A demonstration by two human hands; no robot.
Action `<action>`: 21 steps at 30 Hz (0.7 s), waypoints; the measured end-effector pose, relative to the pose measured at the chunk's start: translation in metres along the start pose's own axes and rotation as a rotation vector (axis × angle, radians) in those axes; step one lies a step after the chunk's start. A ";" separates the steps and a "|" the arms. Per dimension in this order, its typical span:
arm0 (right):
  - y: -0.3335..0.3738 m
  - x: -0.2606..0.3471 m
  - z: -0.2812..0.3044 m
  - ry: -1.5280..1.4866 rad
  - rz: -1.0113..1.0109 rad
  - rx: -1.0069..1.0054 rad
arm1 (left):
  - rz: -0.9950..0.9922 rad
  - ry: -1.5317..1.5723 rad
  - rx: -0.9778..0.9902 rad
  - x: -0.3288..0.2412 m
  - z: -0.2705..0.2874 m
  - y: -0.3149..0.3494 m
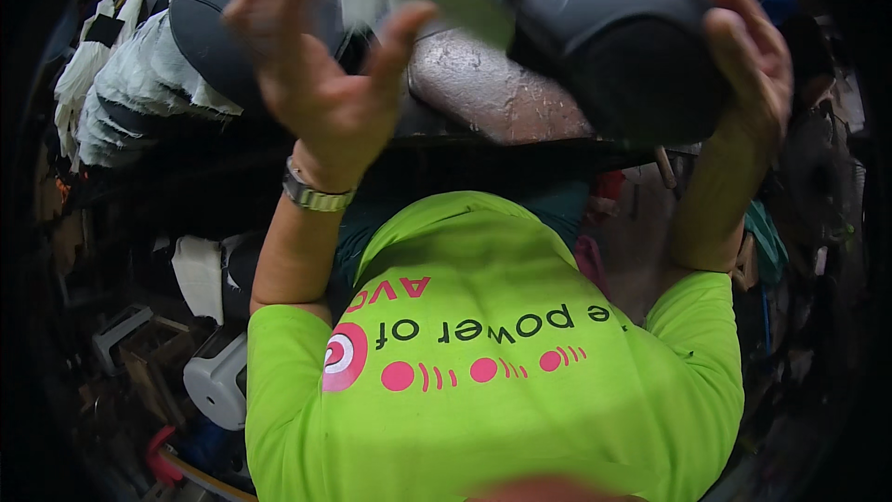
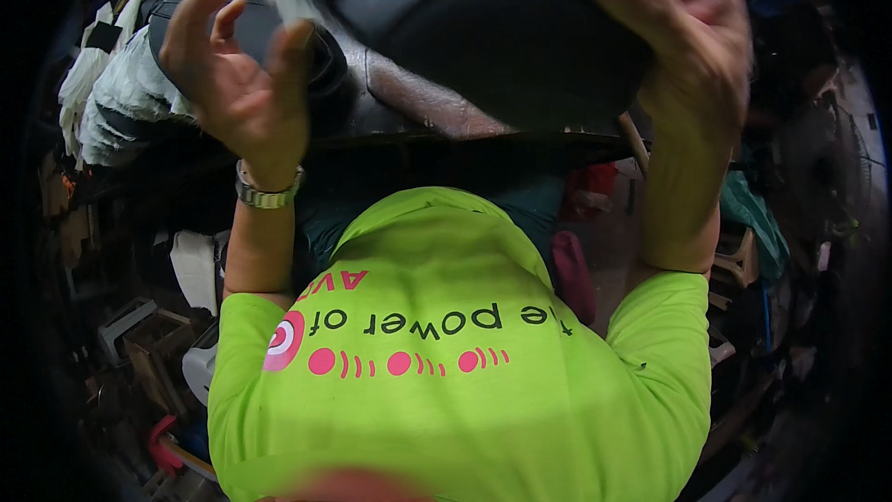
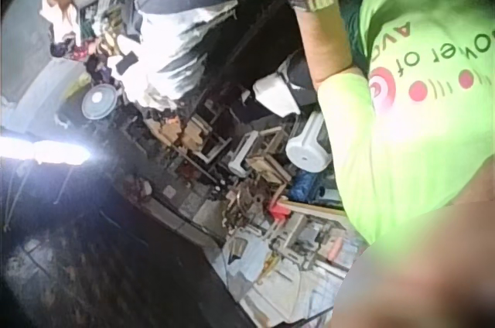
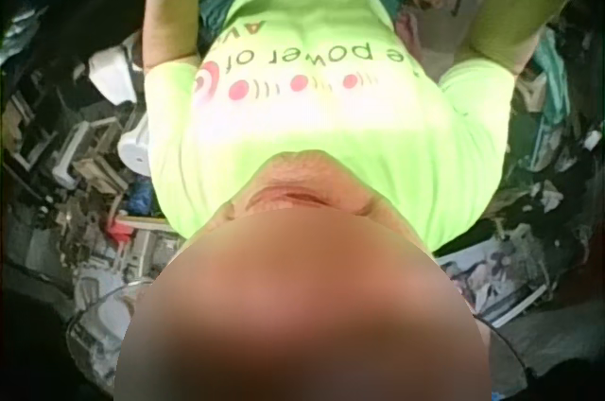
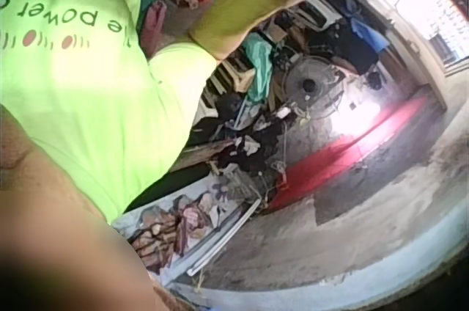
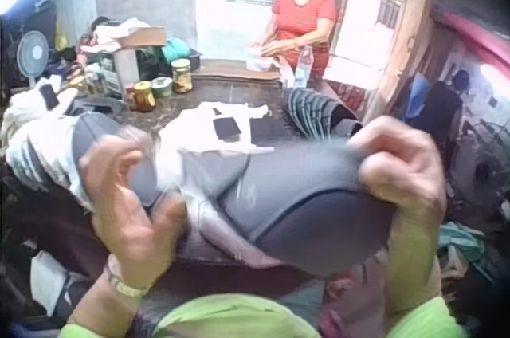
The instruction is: The person trims and fits white foam padding and black fabric into a motorcycle seat shell using shears. They repeatedly cut, tuck, and adjust the materials to conform to the seat's interior contours.
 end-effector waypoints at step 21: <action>0.042 -0.149 -0.214 0.309 0.320 0.410 | 0.912 0.245 -0.010 0.142 0.113 0.034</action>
Point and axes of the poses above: each hand's wrist, its own y-axis away from the middle knuckle, its own z-axis out of the back of the hand, x = y × z, the point moved 8 cm from there along -y, towards the middle knuckle, and after that the axes turned 10 degrees about z, right-handed, at the moved point
